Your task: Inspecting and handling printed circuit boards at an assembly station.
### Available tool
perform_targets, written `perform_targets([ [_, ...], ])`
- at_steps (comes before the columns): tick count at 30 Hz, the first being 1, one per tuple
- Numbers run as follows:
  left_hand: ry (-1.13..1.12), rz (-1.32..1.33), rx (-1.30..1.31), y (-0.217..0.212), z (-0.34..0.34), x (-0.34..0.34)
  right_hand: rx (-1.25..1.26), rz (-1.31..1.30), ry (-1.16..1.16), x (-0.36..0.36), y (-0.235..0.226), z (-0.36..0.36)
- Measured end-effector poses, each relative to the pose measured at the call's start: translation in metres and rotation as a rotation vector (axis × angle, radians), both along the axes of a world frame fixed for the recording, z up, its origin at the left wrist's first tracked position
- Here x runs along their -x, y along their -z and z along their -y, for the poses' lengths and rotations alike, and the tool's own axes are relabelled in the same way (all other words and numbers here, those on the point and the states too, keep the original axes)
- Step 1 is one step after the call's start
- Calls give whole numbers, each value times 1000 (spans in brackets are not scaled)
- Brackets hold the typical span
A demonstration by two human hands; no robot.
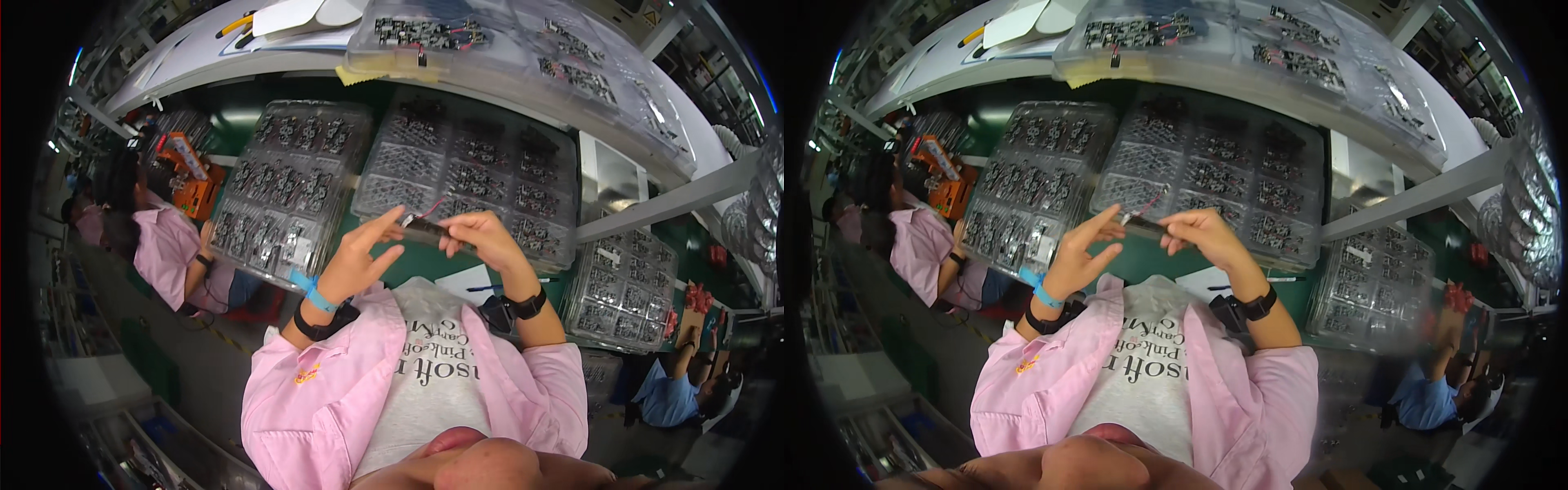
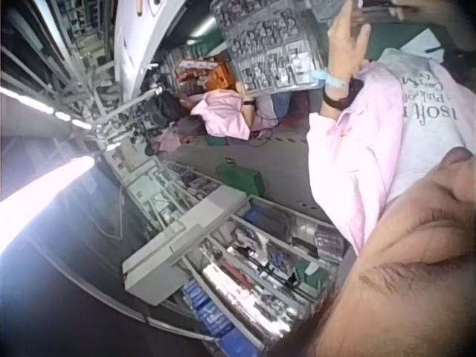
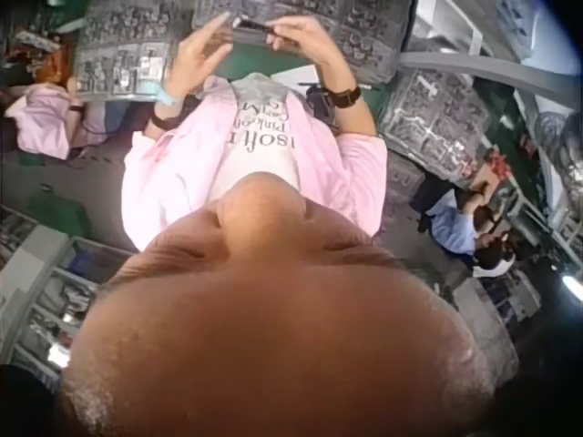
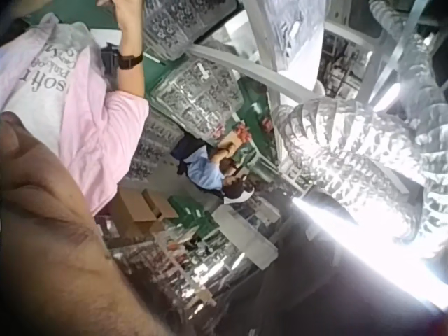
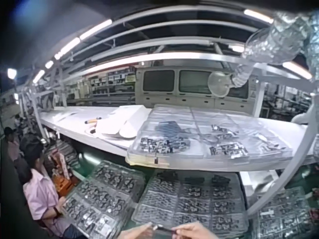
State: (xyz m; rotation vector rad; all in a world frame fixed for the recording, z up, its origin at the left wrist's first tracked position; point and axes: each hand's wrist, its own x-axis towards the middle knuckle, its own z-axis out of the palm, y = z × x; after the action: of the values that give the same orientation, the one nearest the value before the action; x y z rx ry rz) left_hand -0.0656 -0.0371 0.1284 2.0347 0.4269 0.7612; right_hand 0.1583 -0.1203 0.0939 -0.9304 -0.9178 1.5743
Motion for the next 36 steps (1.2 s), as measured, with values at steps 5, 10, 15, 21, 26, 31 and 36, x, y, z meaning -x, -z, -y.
perform_targets([
  [5,-134,-66,107,35,-15,10,-367,1223,614,-122,48,-60],
  [10,-187,-119,134,49,-30,6,-560,1877,731,-246,99,-128],
  [15,-215,-165,126,59,-45,-5,-585,1852,735,-295,154,-174],
  [21,-239,-227,157,67,-56,-8,-513,1836,555,-295,187,-161],
  [26,-207,-260,143,65,-63,-22,-449,1838,465,-246,197,-201],
  [31,-161,-251,120,50,-61,-26,-407,1840,440,-158,186,-270],
  [36,-228,-215,82,47,-52,-2,-409,1837,406,-104,167,-281],
])
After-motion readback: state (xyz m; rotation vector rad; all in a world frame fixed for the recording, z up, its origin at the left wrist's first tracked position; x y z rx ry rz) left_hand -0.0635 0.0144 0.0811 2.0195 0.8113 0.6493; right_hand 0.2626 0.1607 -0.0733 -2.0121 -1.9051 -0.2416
